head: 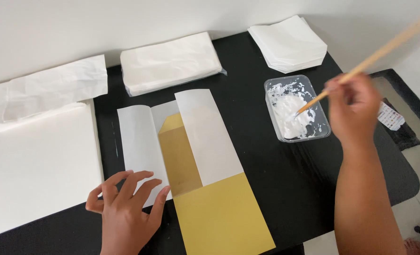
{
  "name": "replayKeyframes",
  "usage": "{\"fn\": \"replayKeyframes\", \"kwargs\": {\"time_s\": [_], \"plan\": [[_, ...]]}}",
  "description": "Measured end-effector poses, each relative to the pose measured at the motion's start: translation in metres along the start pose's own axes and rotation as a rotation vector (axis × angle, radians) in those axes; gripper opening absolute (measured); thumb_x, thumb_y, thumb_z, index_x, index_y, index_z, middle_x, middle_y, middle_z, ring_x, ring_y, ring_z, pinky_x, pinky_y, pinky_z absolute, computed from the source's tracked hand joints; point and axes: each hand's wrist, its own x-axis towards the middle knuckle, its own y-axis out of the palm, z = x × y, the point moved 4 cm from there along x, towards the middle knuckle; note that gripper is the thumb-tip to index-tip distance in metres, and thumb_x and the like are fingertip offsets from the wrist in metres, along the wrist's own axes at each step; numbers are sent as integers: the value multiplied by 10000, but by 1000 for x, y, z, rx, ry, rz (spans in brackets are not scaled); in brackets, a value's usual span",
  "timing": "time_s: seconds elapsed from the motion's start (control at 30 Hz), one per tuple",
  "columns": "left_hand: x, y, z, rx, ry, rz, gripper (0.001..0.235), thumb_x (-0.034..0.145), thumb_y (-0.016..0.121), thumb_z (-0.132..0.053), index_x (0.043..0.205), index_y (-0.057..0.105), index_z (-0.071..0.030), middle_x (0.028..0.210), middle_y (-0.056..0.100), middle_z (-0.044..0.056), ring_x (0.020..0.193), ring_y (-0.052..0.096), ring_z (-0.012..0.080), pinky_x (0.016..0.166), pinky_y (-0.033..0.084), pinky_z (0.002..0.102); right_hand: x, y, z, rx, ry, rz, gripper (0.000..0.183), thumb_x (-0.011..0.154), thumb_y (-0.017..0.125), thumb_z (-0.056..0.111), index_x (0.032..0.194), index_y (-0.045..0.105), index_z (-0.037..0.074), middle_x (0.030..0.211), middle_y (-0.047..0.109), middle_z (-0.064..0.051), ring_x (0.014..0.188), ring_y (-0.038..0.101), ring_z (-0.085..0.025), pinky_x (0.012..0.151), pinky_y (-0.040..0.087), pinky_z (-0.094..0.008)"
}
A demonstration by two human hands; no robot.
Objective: The person folds a white sheet of paper over a yellow cardboard template and smooths it with their hands. Then they use a brush to apply white glue from a container onto the folded paper edges.
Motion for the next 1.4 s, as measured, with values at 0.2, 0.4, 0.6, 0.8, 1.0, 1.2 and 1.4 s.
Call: {"fn": "replayKeyframes", "kwargs": {"time_s": [0.2,0.4,0.6,0.8,1.0,1.2,1.4], "plan": [[0,2,-1,-27,35,-14,144,915,728,-412,882,748,-273,1074,699,-121,1172,571,246,994,225,463,-1,-7,3,135,-151,-132,240,1232,641,203,1155,586,-17,1041,643,-138,932,622,-206,845,495,-327],[2,0,-4,-50,42,-35,143,910,738,-408,886,752,-268,1067,706,-129,1156,584,235,949,226,464,-3,-3,-10,17,-143,-108,114,1191,723,113,1117,682,36,961,628,-54,826,510,-144,746,400,-299],[-1,4,-4,-52,38,-25,107,900,744,-390,894,741,-283,1069,693,-145,1155,584,233,959,233,485,-2,4,5,63,-92,15,183,1197,670,186,1182,708,8,928,628,-42,752,467,-79,689,359,-243],[-2,8,-2,-112,78,11,116,888,758,-375,916,739,-264,1063,705,-124,1160,593,262,969,248,491,-1,0,-14,140,-104,-65,36,1193,642,36,1200,664,9,1101,676,-119,1031,664,-214,920,555,-339],[1,8,-9,-155,127,34,152,898,760,-367,940,714,-229,1085,692,-88,1109,628,221,926,276,481,0,-8,-12,202,-195,-181,116,1241,680,36,1192,627,-56,1031,686,-184,949,688,-244,859,554,-348],[-5,17,-15,-186,181,109,262,946,703,-388,1049,712,-148,1155,705,26,1096,646,282,893,445,512,-1,4,-29,99,-13,-119,28,1212,705,44,1192,697,27,1041,690,-85,966,662,-172,855,557,-331],[-17,31,-45,-134,308,289,717,950,579,-614,1456,536,-108,1416,563,79,1279,528,304,986,442,443,6,-17,-134,60,552,-336,343,1159,500,609,990,623,338,760,497,149,766,495,-1,853,452,-260]]}}
